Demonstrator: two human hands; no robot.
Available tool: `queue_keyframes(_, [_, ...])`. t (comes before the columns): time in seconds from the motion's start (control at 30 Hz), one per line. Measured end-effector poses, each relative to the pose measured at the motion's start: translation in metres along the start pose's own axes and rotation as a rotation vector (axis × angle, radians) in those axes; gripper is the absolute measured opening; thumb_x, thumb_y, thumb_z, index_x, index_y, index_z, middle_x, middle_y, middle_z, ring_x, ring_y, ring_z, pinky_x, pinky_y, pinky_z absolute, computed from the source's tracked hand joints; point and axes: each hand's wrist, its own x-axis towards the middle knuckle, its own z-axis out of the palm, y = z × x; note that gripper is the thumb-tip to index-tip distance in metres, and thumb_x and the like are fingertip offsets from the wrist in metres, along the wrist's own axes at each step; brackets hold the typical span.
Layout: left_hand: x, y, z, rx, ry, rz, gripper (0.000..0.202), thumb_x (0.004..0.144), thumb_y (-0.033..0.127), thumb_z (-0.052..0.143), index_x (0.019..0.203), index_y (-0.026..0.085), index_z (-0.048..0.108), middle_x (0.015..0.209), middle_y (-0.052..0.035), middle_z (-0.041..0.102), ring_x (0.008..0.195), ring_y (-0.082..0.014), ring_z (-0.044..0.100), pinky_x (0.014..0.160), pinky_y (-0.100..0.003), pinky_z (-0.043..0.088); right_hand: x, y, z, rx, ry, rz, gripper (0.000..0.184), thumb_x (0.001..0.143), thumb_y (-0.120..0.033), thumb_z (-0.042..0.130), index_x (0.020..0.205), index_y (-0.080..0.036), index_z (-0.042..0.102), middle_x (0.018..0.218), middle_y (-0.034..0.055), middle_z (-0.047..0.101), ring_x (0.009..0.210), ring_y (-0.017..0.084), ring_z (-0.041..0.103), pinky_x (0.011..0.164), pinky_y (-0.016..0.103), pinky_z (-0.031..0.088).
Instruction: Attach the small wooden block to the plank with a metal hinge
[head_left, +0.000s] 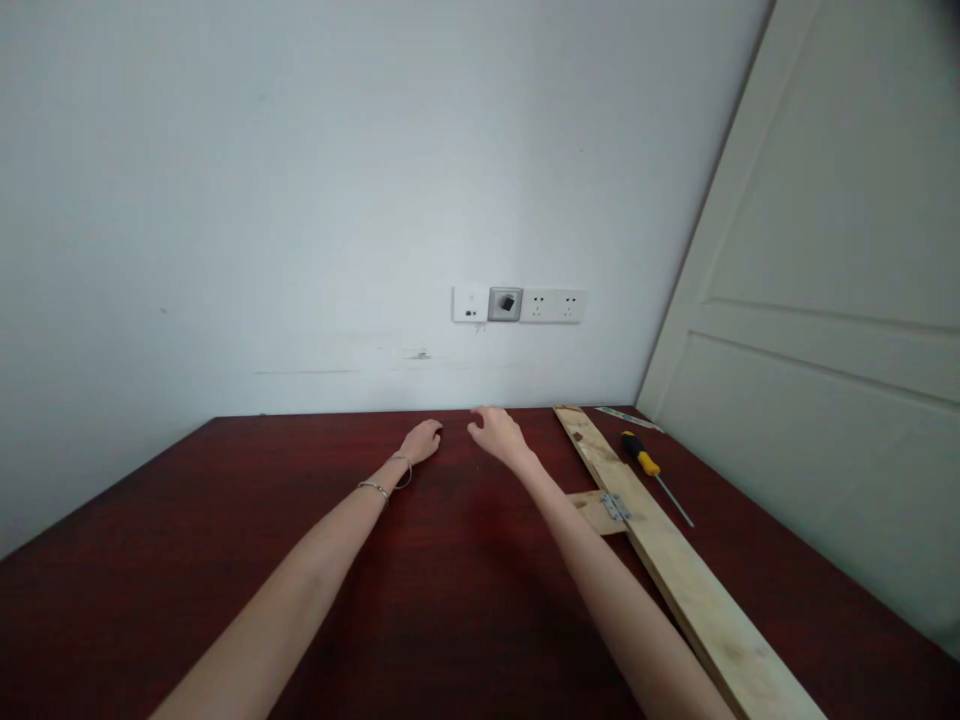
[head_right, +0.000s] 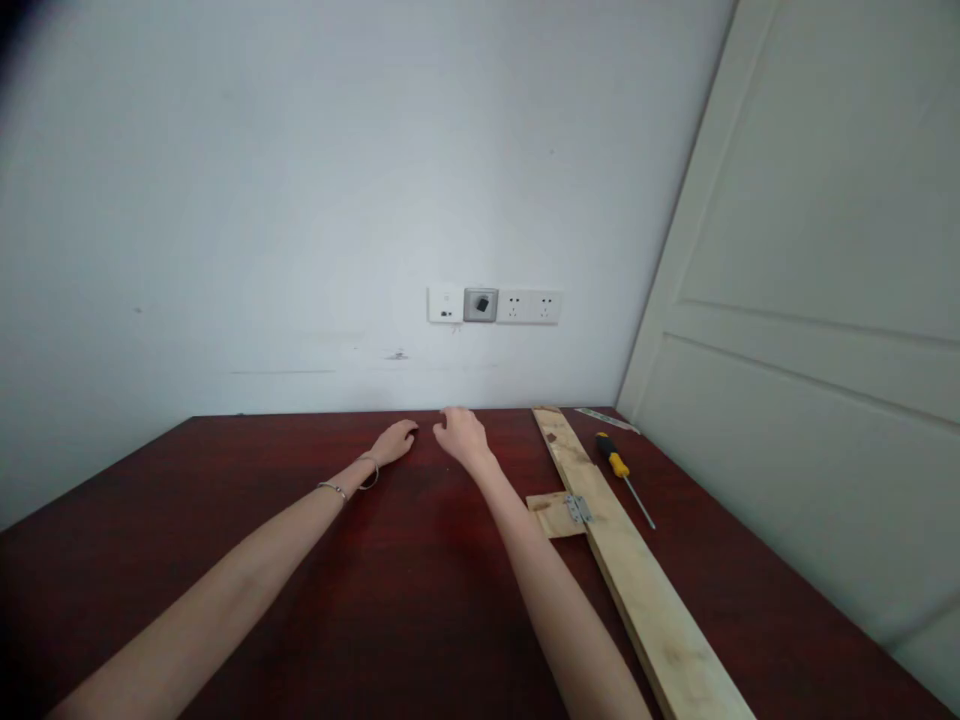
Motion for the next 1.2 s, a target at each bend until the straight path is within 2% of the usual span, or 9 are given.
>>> queue_keyframes(0.1, [0.015,0.002,-0.009,0.030,-0.063,0.002,0.034,0.084,0.011,0.043,0.110,0.013,0.065,0.118,-0.0096,0.064,0.112,-0.0197,0.057,0.101,-0.027,0.040,-0.006,0.004,-0.047,-0.004,0.034,-0.009,0.040,0.085,-0.032,0.048,0.122,-0.021,0.059,0.118,0.0091,0.065,0.107,0.022,0.060,0.089,0.031,0.044])
queue_keyframes(0.2, [0.039,0.014,-0.022,0.066,-0.155,0.025,0.030,0.080,0.011,0.046,0.101,0.013,0.068,0.106,-0.0100,0.069,0.101,-0.0206,0.063,0.091,-0.027,0.046,-0.028,0.020,-0.088,-0.022,0.052,0.010,0.040,0.084,-0.033,0.048,0.120,-0.019,0.061,0.111,0.0097,0.068,0.102,0.022,0.063,0.088,0.031,0.045])
queue_keyframes(0.33, [0.075,0.055,-0.036,0.127,-0.238,0.120,0.035,0.074,0.013,0.055,0.107,0.012,0.065,0.110,-0.0125,0.067,0.101,-0.0224,0.063,0.086,-0.027,0.047,-0.080,0.059,-0.116,-0.136,0.082,0.085,0.038,0.085,-0.031,0.046,0.117,-0.020,0.063,0.114,0.0099,0.067,0.107,0.025,0.061,0.087,0.033,0.044])
queue_keyframes(0.5, [0.108,0.139,-0.037,0.185,-0.323,0.359,0.047,0.062,0.013,0.067,0.109,0.018,0.063,0.116,-0.0104,0.065,0.106,-0.0249,0.060,0.093,-0.032,0.045,-0.162,0.116,-0.111,-0.279,-0.104,0.254,0.042,0.084,-0.036,0.049,0.121,-0.020,0.059,0.121,0.0127,0.060,0.106,0.028,0.060,0.080,0.035,0.047])
queue_keyframes(0.63, [0.116,0.209,-0.023,0.190,-0.327,0.578,0.065,0.059,0.011,0.071,0.122,0.020,0.056,0.133,-0.0124,0.053,0.121,-0.0301,0.049,0.102,-0.041,0.038,-0.218,0.152,-0.102,-0.337,-0.048,0.336,0.050,0.084,-0.046,0.049,0.124,-0.017,0.058,0.123,0.0158,0.058,0.110,0.032,0.054,0.085,0.041,0.045])
queue_keyframes(0.8, [0.108,0.275,0.005,0.168,-0.310,0.793,0.067,0.061,0.002,0.065,0.124,0.020,0.053,0.141,-0.0120,0.047,0.128,-0.0278,0.043,0.105,-0.039,0.034,-0.262,0.169,-0.091,-0.377,-0.024,0.393,0.061,0.083,-0.055,0.047,0.129,-0.017,0.054,0.126,0.0174,0.055,0.110,0.034,0.053,0.086,0.043,0.045])
queue_keyframes(0.9, [0.103,0.300,0.016,0.183,-0.321,0.873,0.059,0.067,0.003,0.063,0.122,0.021,0.054,0.133,-0.0110,0.054,0.122,-0.0260,0.048,0.102,-0.037,0.037,-0.277,0.167,-0.086,-0.341,-0.055,0.395,0.058,0.085,-0.054,0.044,0.127,-0.015,0.055,0.121,0.0166,0.058,0.104,0.032,0.056,0.088,0.042,0.044])
queue_keyframes(1.0, [0.101,0.315,0.024,0.220,-0.340,0.908,0.052,0.071,0.005,0.060,0.120,0.023,0.056,0.127,-0.0090,0.059,0.116,-0.0258,0.053,0.099,-0.039,0.039,-0.284,0.162,-0.083,-0.304,-0.057,0.401,0.059,0.085,-0.056,0.043,0.125,-0.015,0.056,0.117,0.0163,0.059,0.102,0.030,0.058,0.088,0.041,0.044])
queue_keyframes(1.2, [0.100,0.322,0.034,0.260,-0.341,0.912,0.043,0.076,0.010,0.059,0.114,0.028,0.059,0.125,-0.0060,0.061,0.114,-0.0262,0.052,0.098,-0.043,0.038,-0.285,0.155,-0.081,-0.254,-0.058,0.435,0.053,0.084,-0.050,0.045,0.122,-0.014,0.057,0.112,0.0151,0.060,0.104,0.029,0.057,0.083,0.038,0.046])
